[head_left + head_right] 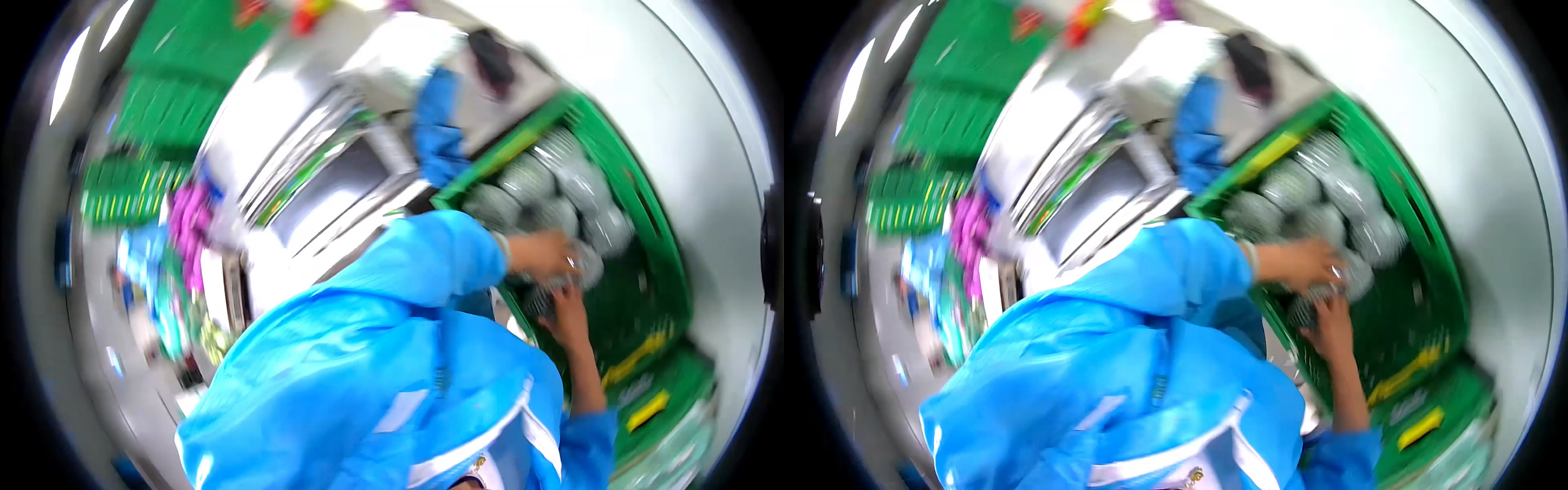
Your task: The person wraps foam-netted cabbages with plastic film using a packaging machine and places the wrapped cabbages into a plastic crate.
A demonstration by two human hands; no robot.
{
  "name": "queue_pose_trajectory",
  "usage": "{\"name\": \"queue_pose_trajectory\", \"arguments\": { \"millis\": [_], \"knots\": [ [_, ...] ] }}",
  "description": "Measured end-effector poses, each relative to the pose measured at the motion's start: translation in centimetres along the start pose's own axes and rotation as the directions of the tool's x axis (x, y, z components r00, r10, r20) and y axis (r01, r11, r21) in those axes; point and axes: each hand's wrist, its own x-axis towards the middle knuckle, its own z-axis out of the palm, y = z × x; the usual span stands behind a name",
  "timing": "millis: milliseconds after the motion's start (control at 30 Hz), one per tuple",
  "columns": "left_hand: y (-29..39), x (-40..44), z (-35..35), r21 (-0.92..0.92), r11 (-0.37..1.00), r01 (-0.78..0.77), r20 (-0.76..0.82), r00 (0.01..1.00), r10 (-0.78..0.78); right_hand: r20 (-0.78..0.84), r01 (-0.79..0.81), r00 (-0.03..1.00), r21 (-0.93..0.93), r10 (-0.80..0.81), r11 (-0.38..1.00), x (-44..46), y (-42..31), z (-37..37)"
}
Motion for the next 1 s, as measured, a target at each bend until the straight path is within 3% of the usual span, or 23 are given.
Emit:
{"name": "queue_pose_trajectory", "arguments": {
  "millis": [33,67,100,133,200,233,300,400,467,500,567,600,667,733,800,867,900,967,1000],
  "knots": [
    [0.9,-0.6,-1.5,-0.043,0.993,0.109,0.027,0.994,-0.108,0.083,0.022,0.996,-0.049,-0.017,0.999,0.4,0.5,-1.3],
    [1.7,-1.5,-2.5,-0.091,0.987,0.129,-0.112,0.984,-0.139,0.155,0.048,0.988,-0.186,-0.019,0.981,0.6,1.3,-1.7],
    [3.6,-3.5,-6.6,-0.269,0.942,0.201,-0.113,0.965,-0.238,0.027,0.022,0.999,-0.118,-0.019,0.993,1.2,-0.2,-2.5],
    [5.1,-6.2,-8.8,-0.298,0.92,0.255,-0.208,0.923,-0.323,-0.092,-0.007,0.996,-0.037,0.004,0.999,2.2,-2.9,-3.1],
    [8.4,-12.0,-10.3,-0.382,0.856,0.349,-0.376,0.787,-0.489,0.079,-0.058,0.997,0.509,0.02,0.859,2.8,-9.2,-3.1],
    [10.4,-15.7,-11.2,-0.398,0.809,0.432,-0.402,0.711,-0.577,0.128,0.061,0.964,0.749,-0.233,0.66,3.7,-9.2,0.1],
    [14.7,-22.2,-11.6,-0.413,0.682,0.603,-0.352,0.585,-0.731,0.353,0.074,0.845,0.668,-0.402,0.74,4.9,-13.9,1.9],
    [21.1,-31.1,-7.3,-0.429,0.434,0.792,-0.11,0.431,-0.896,0.541,0.406,0.584,0.451,-0.605,0.795,6.4,-19.6,5.8],
    [25.5,-36.1,-2.4,-0.6,0.352,0.718,-0.025,0.423,-0.906,0.615,0.642,0.39,0.352,-0.685,0.681,7.0,-23.8,9.5],
    [26.7,-37.4,3.8,-0.739,0.317,0.594,-0.127,0.338,-0.932,0.645,0.735,0.296,0.318,-0.705,0.599,7.2,-26.0,11.7],
    [28.5,-41.1,13.0,-0.854,0.265,0.447,-0.189,0.208,-0.96,0.683,0.858,0.147,0.272,-0.716,0.436,6.8,-30.5,16.6],
    [31.7,-42.2,10.7,-0.864,0.23,0.449,-0.164,0.18,-0.97,0.693,0.893,0.095,0.257,-0.714,0.368,6.5,-32.7,19.3],
    [38.4,-44.3,7.6,-0.88,0.166,0.446,-0.101,0.167,-0.981,0.706,0.928,0.041,0.235,-0.707,0.288,4.6,-36.2,25.7],
    [43.3,-47.3,8.3,-0.913,-0.037,0.407,0.09,0.111,-0.99,0.715,0.935,0.033,0.226,-0.698,0.275,2.3,-38.4,33.6],
    [46.9,-51.0,12.5,-0.982,-0.018,0.189,0.045,0.137,-0.99,0.758,0.95,-0.001,0.205,-0.653,0.236,-1.5,-43.5,37.9],
    [51.9,-55.0,14.1,-0.998,0.05,0.022,-0.049,0.079,-0.996,0.735,0.806,-0.272,0.527,-0.621,0.271,-5.7,-46.7,42.7],
    [54.6,-55.8,14.4,-0.993,0.088,-0.081,-0.089,0.01,-0.996,0.786,0.798,-0.296,0.516,-0.542,0.312,-7.4,-48.0,43.1],
    [58.9,-58.7,14.7,-0.99,0.09,-0.107,-0.084,-0.058,-0.995,0.836,0.788,-0.418,0.529,-0.356,0.316,-9.7,-52.9,45.4],
    [61.4,-60.5,14.9,-0.989,0.082,-0.119,-0.07,-0.107,-0.992,0.831,0.831,-0.376,0.498,-0.411,0.247,-10.7,-54.8,46.6]
  ]
}}
